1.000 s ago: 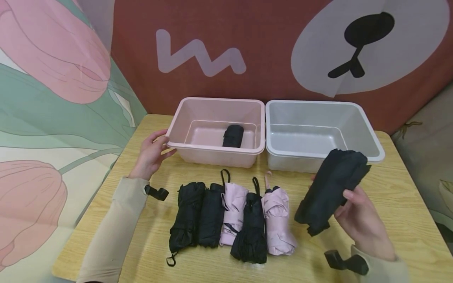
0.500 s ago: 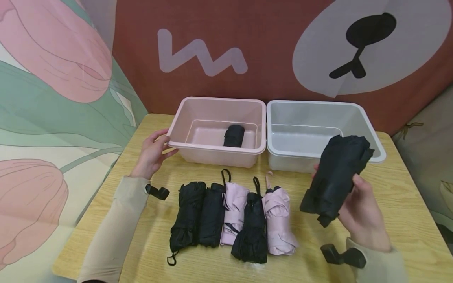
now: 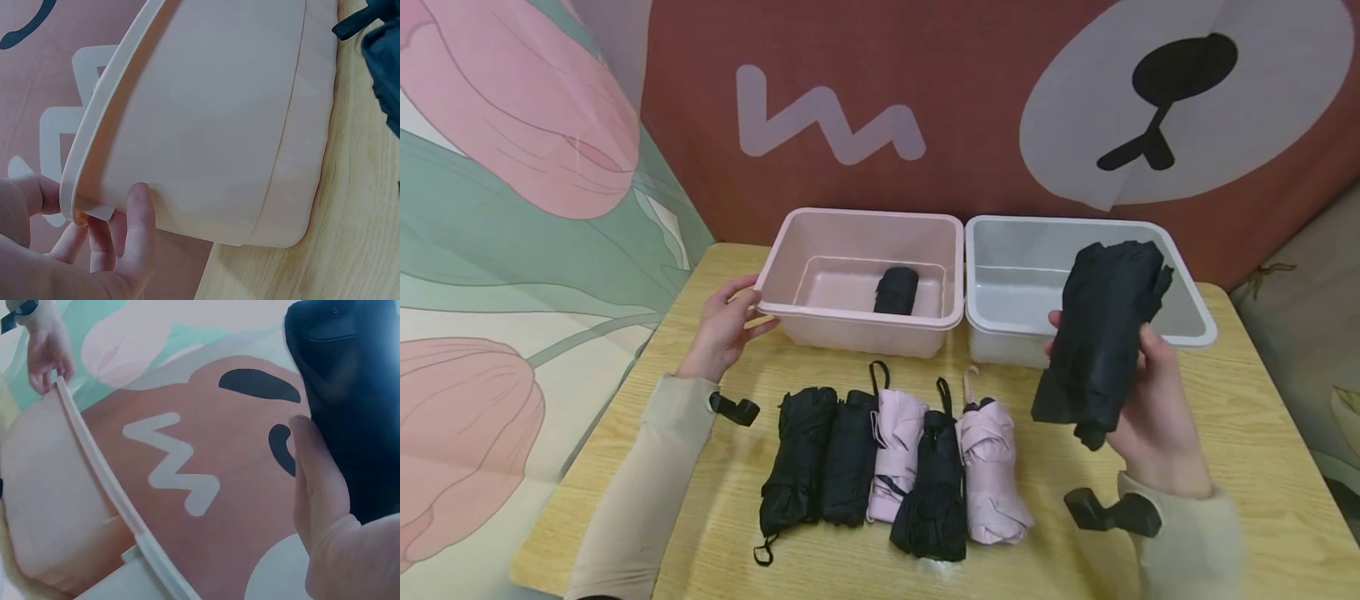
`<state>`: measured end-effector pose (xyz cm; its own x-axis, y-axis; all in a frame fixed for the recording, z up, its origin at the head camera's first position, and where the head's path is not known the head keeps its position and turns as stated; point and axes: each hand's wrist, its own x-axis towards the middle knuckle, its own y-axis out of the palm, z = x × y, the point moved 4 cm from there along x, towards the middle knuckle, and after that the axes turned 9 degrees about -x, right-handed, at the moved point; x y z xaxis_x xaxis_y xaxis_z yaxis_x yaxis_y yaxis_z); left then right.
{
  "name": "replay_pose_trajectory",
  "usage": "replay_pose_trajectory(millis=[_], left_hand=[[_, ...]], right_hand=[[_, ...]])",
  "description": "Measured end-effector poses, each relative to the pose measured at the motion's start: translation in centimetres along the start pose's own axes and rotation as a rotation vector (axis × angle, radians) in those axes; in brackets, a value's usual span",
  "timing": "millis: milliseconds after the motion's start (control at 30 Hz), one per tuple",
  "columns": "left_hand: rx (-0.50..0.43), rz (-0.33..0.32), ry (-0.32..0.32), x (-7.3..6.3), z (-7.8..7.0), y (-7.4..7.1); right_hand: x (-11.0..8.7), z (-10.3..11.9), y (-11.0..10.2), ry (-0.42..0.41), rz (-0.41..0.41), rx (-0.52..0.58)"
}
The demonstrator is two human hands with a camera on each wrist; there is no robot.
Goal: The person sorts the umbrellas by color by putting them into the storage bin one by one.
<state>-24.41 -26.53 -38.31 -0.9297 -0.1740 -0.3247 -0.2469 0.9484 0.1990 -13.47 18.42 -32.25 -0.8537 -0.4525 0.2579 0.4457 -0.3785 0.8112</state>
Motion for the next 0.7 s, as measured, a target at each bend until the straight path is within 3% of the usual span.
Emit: replay_pose_trajectory(millis=[433,700], left_hand=[[-0.009,0.010,0.009,0.2,0.2,0.0],[0.003,0.011,-0.006,0.1,0.1,-0.1]], right_hand=[[4.6,1.2,1.3,-0.037,-0.002,0.049],[7.5,0.5,0.9,-0.022,-0.042,-0.013]])
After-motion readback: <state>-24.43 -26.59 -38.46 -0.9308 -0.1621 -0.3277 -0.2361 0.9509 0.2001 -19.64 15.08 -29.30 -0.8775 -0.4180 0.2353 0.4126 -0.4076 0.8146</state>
